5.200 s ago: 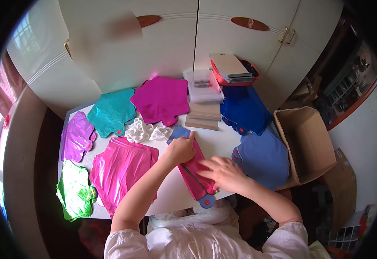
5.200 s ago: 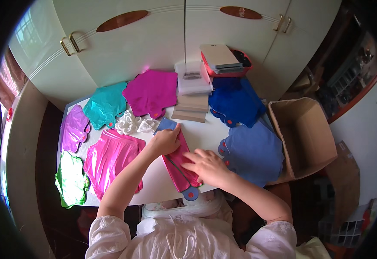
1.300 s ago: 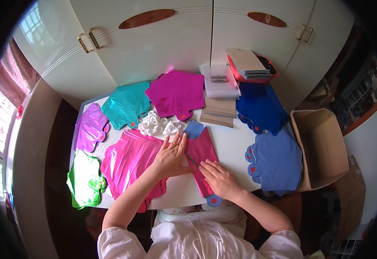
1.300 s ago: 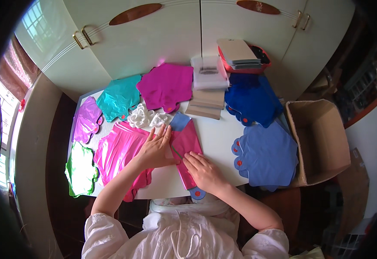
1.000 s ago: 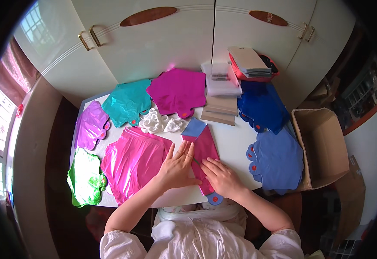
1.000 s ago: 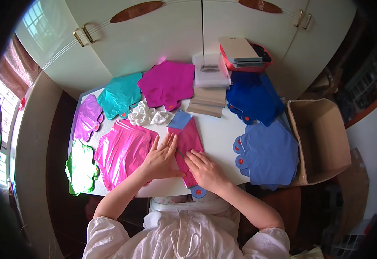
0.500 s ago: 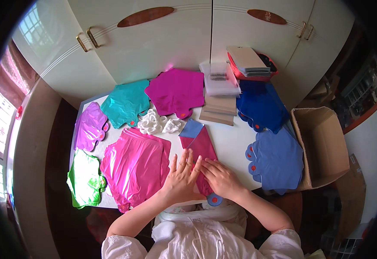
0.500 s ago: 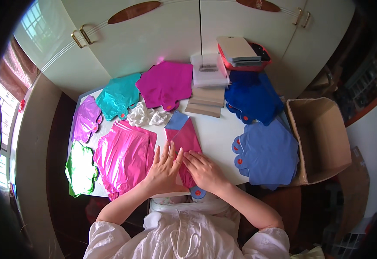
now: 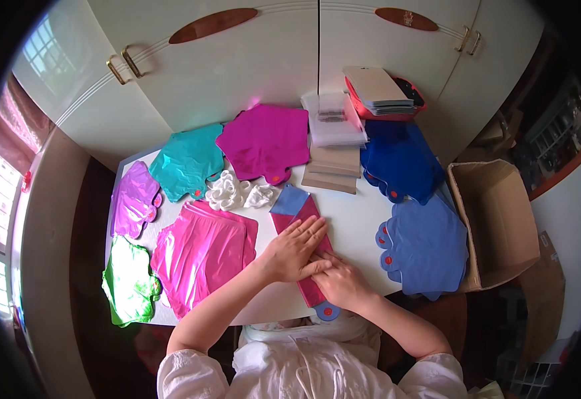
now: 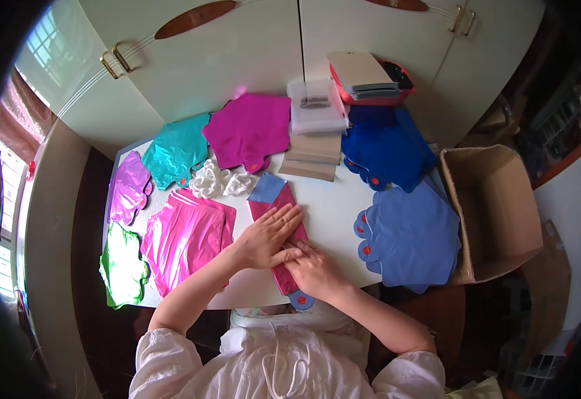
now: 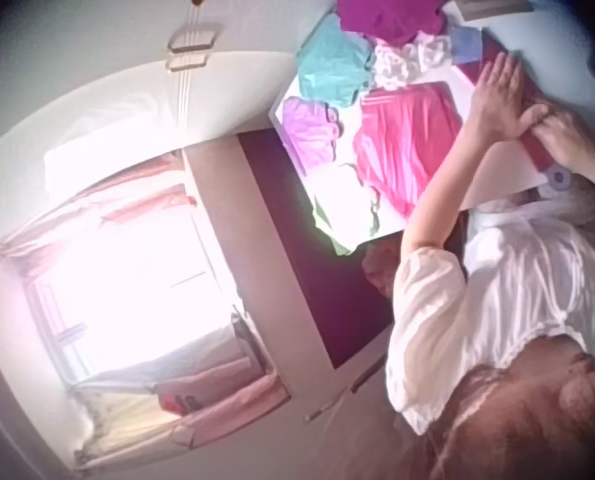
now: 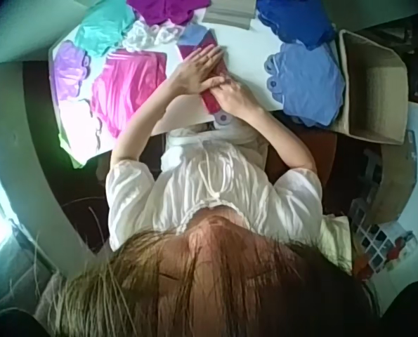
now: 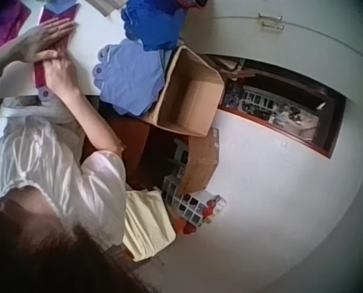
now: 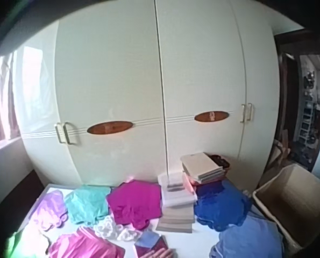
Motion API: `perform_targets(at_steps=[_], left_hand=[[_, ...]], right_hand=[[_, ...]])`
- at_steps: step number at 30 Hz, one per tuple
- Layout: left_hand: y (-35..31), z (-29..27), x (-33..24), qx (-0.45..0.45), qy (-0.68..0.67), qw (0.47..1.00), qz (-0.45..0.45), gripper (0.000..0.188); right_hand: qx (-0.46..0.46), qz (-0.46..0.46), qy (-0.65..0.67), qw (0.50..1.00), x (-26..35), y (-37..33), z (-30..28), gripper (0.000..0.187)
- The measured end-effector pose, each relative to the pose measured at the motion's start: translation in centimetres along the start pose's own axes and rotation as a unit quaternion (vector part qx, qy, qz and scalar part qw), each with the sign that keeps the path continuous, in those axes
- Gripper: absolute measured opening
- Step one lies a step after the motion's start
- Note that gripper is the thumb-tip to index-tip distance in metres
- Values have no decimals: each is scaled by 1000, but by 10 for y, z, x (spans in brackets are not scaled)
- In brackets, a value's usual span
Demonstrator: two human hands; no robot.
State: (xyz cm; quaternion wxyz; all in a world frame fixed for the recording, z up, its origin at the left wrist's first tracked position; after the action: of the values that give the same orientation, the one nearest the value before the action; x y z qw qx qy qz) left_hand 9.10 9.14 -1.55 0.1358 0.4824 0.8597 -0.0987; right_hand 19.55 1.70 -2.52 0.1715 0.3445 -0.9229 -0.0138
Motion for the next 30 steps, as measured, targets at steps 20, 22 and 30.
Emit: perform_targets(at_steps=[20, 22, 30], left_hand=[[20, -31, 37, -112, -15, 981, -161, 62], [6, -48, 35, -214, -136, 949, -189, 61], [-40, -12, 58, -229, -422, 822, -307, 93]], right_hand=[[-34, -9, -21, 999, 4, 2, -7, 36], [-40, -10, -21, 999, 4, 1, -8, 36], [-36, -9, -9, 999, 5, 2, -9, 37]])
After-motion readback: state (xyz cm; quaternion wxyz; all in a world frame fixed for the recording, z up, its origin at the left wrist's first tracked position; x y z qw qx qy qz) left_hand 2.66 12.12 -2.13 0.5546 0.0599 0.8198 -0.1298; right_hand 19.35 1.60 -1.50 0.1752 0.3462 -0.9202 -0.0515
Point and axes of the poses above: each hand's wrist, its own y-axis towards the middle knuckle, its own z-axis out of the palm, x = y × z, the point moved 5 cm from there along y, towards the middle knuckle, and after that the axes turned 10 degrees about x, right-handed, at the moved point
